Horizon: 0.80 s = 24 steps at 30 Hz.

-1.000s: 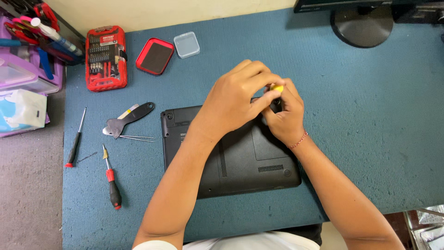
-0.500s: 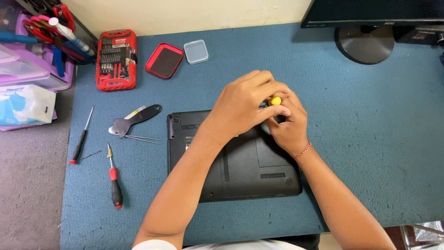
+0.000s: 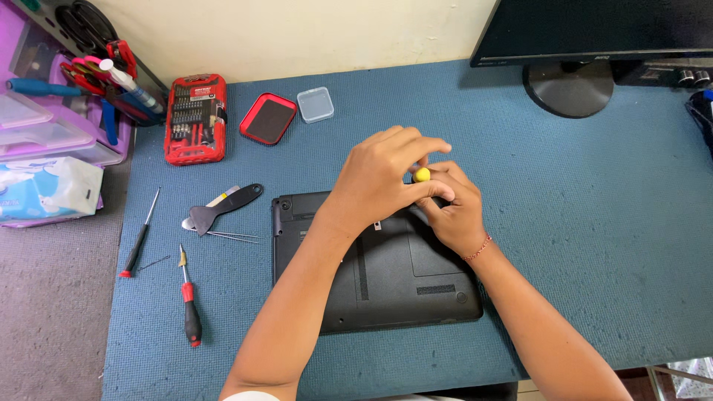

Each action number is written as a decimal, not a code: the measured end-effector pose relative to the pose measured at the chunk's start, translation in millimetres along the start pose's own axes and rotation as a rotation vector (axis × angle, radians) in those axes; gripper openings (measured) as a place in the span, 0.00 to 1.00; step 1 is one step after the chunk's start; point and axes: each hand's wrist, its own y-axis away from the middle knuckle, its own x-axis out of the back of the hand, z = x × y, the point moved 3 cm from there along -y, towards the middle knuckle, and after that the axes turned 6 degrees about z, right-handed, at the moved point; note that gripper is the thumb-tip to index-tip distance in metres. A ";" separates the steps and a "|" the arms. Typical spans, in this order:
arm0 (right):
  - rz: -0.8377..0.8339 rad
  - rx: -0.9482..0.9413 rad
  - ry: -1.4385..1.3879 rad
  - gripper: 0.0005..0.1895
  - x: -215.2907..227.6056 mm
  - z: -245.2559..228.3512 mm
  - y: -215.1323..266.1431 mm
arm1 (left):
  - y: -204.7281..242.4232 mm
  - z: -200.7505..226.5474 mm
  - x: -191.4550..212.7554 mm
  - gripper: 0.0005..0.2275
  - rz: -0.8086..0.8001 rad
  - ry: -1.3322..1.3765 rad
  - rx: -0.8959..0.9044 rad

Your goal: The person uses a screwdriver to remove screws from the bottom of a laptop. They systematically unscrew each fastener and place the screws into a small red container on the table.

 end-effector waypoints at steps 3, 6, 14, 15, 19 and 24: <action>-0.008 0.021 -0.005 0.10 2.0 -1.8 -3.4 | -4.9 13.4 13.2 0.20 -0.042 0.186 0.042; 0.006 0.036 -0.041 0.10 1.2 -19.7 -11.2 | -6.2 9.6 15.1 0.13 -0.080 0.277 0.044; -0.002 0.031 0.007 0.13 5.3 -20.4 -10.5 | -5.3 5.6 5.3 0.19 0.072 -0.045 0.022; 0.015 0.007 0.007 0.15 5.7 -27.1 -12.7 | -6.0 5.3 5.0 0.20 0.087 -0.064 0.044; 0.044 -0.079 -0.116 0.23 15.7 -11.2 -13.3 | -3.0 -12.6 10.3 0.13 -0.009 0.010 0.167; 0.212 -0.374 -0.399 0.24 28.7 7.3 -16.3 | 19.2 -43.0 -6.0 0.10 -0.403 0.120 0.366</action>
